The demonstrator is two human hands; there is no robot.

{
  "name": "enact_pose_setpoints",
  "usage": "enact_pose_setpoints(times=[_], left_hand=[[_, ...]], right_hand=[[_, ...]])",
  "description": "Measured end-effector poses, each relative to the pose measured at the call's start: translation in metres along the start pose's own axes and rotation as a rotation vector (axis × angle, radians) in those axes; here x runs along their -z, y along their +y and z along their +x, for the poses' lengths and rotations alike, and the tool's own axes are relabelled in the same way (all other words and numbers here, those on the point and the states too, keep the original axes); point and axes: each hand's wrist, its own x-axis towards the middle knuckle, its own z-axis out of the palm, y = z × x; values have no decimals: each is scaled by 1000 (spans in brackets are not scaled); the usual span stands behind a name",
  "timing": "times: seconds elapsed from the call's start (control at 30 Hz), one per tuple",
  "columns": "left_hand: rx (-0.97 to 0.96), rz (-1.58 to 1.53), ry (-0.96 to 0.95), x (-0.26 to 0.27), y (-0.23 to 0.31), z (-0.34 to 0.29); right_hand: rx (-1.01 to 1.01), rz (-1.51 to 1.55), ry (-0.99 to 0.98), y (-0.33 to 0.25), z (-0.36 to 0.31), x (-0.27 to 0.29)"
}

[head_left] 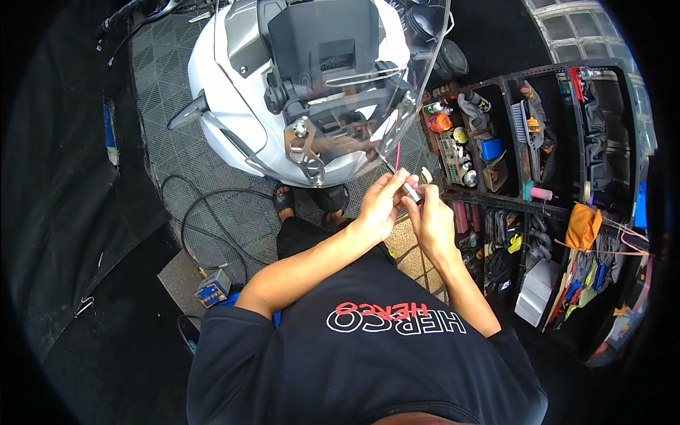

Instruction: The person works on the windshield area of a motorcycle. The person uses a power driver to remove a component, then uses a long screwdriver to remove and replace a screw on a metal bracket, and finally holds and manipulates a small screw and a spacer.

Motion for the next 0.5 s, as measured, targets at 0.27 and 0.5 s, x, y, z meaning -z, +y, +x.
enact_pose_setpoints(times=[0.27,0.5], left_hand=[[-71,-38,-46,-6,4,-3],[-36,22,24,5,1,4]], right_hand=[[-745,1309,-234,-4,7,12],[192,-103,167,-5,-2,-2]])
